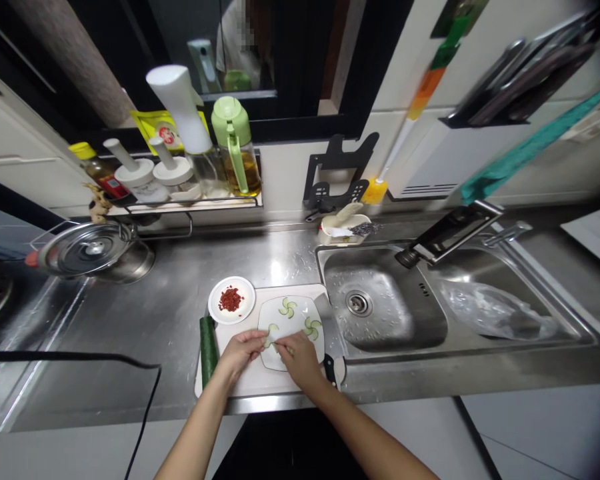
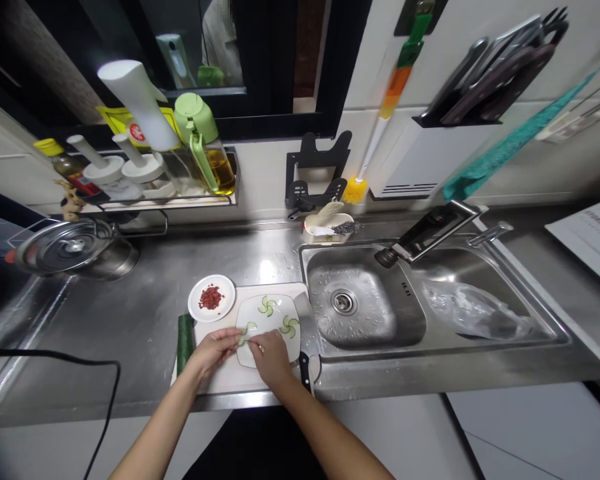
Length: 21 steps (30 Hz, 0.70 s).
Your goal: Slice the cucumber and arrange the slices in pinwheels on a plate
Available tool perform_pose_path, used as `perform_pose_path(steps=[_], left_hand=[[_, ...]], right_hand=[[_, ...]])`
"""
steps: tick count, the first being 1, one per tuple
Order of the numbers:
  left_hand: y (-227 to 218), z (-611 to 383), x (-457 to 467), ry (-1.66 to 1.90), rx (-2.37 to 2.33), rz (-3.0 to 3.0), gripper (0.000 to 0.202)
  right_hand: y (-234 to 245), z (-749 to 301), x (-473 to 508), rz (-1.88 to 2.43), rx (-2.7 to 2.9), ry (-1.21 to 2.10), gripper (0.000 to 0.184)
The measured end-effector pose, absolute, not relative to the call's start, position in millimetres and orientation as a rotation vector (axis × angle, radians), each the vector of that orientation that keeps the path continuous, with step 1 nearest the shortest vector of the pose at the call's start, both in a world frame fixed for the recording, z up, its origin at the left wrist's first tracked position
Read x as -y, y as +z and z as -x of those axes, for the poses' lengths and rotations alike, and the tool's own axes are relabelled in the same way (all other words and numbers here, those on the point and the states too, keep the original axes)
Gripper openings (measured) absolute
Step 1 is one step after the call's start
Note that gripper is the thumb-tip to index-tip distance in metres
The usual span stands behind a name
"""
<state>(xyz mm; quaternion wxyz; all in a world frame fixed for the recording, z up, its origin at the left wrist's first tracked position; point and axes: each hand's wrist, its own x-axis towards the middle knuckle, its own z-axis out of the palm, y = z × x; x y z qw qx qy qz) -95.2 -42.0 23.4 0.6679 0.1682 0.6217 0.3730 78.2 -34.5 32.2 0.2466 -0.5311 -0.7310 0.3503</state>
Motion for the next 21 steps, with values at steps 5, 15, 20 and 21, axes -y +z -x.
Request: perform_pose_path(steps=[5, 15, 20, 21], left_hand=[[14.1, 100.0, 23.5, 0.812, -1.630, -0.813, 0.028], [25.1, 92.0, 2.3, 0.503, -1.838, -1.432, 0.015], [24.3, 90.5, -0.7, 0.460, -1.832, -1.487, 0.014], [24.1, 90.3, -1.2, 0.459, -1.833, -1.486, 0.014]], right_hand=[[22.5, -62.0, 29.2, 1.707, 1.855, 1.010, 0.015], [21.6, -47.5, 24.7, 1.933, 2.053, 0.851, 0.013], [21.0, -44.8, 23.6, 1.984, 2.093, 0.828, 0.015], [21.1, -44.3, 23.3, 1.989, 2.094, 0.829, 0.015]])
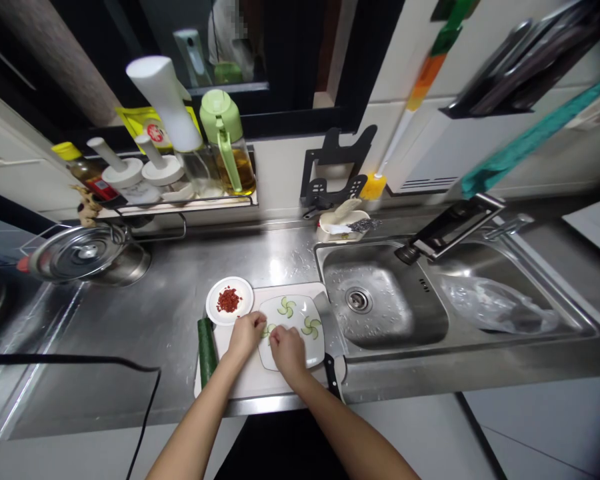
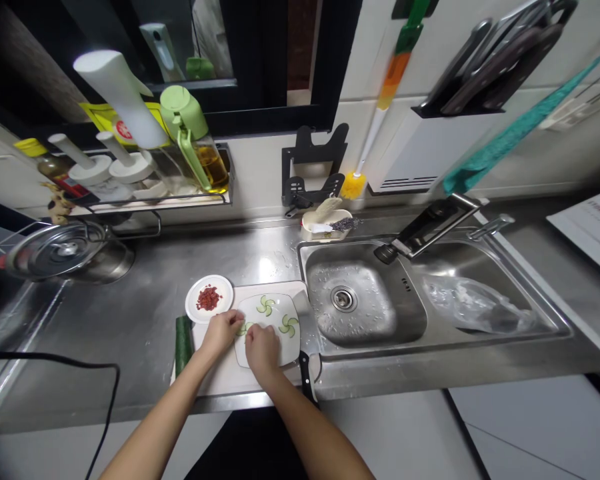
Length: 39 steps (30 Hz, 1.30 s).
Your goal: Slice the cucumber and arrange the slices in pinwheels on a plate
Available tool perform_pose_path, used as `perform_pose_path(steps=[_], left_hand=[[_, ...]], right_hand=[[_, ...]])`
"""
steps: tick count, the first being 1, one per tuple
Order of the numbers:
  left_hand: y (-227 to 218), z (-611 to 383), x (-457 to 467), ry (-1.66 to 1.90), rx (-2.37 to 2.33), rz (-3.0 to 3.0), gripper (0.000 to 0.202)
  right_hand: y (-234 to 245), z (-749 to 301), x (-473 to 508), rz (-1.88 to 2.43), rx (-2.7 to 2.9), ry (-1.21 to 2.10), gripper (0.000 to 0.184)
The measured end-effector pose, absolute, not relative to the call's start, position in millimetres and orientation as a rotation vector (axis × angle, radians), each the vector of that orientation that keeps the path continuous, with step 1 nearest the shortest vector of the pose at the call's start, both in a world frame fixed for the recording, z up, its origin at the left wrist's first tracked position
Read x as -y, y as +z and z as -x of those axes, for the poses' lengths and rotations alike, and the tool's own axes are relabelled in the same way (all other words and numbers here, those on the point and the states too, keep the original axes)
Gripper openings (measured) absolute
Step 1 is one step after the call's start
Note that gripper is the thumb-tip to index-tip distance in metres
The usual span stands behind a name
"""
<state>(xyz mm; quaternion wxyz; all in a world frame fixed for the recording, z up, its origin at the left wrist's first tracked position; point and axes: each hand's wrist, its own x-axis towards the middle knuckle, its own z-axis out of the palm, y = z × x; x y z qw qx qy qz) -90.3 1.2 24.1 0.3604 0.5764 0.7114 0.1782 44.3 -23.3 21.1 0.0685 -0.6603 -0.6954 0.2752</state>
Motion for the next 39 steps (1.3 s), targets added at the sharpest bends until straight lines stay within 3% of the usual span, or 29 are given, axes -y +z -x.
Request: perform_pose_path(steps=[39], left_hand=[[10.4, 90.3, 3.4, 0.501, -1.845, -1.743, 0.015]], right_hand=[[26.0, -37.8, 21.7, 1.938, 2.265, 0.765, 0.016]])
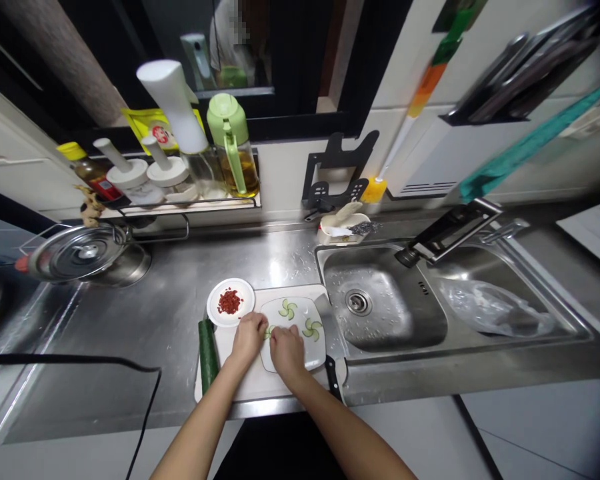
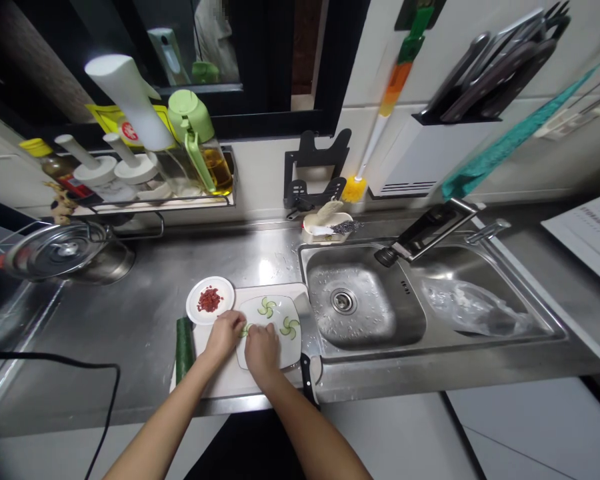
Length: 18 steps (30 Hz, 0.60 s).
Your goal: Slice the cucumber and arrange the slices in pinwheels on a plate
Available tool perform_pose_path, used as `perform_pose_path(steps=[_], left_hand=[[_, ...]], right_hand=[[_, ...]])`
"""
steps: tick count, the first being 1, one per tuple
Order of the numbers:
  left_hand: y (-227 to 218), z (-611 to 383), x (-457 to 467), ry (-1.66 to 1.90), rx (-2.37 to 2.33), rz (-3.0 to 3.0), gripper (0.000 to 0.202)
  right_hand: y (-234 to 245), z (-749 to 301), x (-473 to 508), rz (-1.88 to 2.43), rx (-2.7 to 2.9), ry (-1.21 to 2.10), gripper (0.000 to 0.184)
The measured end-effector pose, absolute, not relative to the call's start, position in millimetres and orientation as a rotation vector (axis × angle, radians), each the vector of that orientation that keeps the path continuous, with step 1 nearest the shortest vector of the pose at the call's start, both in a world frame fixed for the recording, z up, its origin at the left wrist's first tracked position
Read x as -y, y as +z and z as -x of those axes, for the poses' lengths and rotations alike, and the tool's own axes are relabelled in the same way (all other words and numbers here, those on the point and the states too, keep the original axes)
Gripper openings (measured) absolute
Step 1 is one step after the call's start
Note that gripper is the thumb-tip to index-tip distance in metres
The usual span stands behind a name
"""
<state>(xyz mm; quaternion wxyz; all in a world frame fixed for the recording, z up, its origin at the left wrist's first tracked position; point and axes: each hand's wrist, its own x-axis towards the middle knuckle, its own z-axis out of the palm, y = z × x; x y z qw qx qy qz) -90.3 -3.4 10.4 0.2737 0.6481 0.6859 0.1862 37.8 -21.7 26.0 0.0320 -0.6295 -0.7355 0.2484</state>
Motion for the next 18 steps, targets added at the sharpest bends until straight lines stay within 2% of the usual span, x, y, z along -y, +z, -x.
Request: perform_pose_path(steps=[8, 13, 18], left_hand=[[9.3, 90.4, 5.8, 0.456, -1.863, -1.746, 0.018], [13.0, 97.5, 8.9, 0.560, -1.875, -1.691, 0.020], [20.2, 132.8, 14.8, 0.614, -2.147, -1.538, 0.021]], right_hand=[[30.1, -39.4, 21.7, 1.929, 2.295, 0.771, 0.018], [36.4, -47.3, 23.8, 1.875, 2.262, 0.814, 0.015], [43.9, -68.9, 28.7, 1.841, 2.260, 0.866, 0.016]])
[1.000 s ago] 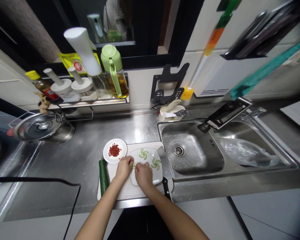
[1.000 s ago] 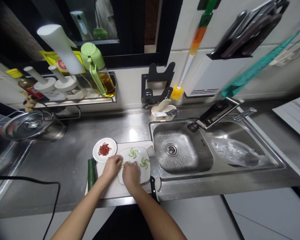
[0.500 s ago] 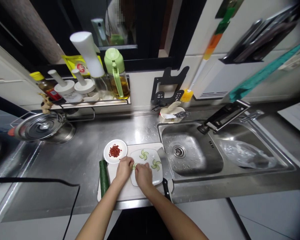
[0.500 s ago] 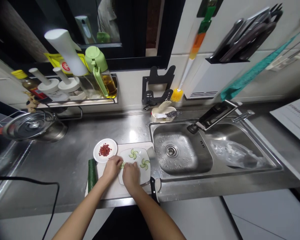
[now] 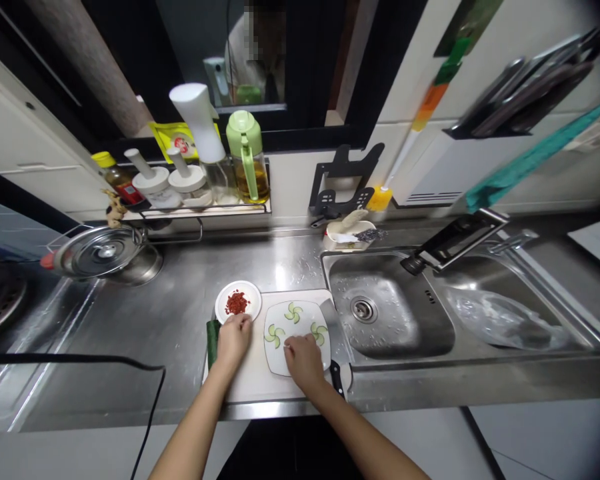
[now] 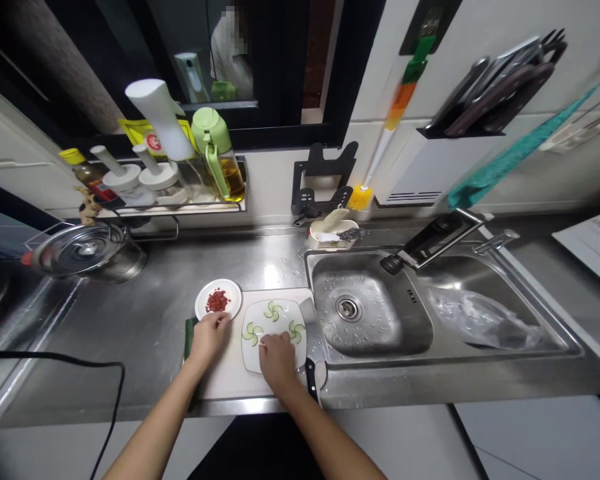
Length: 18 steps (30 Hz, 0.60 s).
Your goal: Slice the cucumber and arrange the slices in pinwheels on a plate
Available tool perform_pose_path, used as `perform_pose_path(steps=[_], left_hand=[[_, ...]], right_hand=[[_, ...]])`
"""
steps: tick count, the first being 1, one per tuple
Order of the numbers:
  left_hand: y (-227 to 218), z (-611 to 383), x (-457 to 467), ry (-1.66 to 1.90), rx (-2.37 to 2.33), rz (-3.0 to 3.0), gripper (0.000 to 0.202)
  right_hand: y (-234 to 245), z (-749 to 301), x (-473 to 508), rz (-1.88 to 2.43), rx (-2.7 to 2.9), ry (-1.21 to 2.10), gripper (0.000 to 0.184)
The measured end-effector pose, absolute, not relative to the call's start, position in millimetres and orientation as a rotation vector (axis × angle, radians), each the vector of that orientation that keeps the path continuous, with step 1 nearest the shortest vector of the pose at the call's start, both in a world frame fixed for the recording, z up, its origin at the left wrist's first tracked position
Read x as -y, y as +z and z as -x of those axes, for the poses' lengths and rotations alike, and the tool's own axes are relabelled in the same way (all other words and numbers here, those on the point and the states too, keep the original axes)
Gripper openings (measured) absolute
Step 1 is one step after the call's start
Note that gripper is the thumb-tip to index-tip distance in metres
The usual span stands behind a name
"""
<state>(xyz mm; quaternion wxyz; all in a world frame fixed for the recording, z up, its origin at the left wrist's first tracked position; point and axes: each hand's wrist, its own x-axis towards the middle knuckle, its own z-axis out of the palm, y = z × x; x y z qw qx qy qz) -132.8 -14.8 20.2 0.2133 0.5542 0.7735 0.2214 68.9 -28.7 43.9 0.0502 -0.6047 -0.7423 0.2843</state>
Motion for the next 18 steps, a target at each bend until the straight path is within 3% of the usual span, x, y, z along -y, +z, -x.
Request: perform_pose_path(steps=[6, 18], left_hand=[[22.8, 168.5, 15.4, 0.443, -2.382, -1.390, 0.024], [18.7, 163.8, 3.6, 0.347, -2.404, -1.360, 0.031]], right_hand=[[46.5, -91.8, 41.1, 1.850, 2.251, 0.833, 0.018], [47.9, -100.7, 57.4, 1.849, 2.253, 0.855, 0.017]])
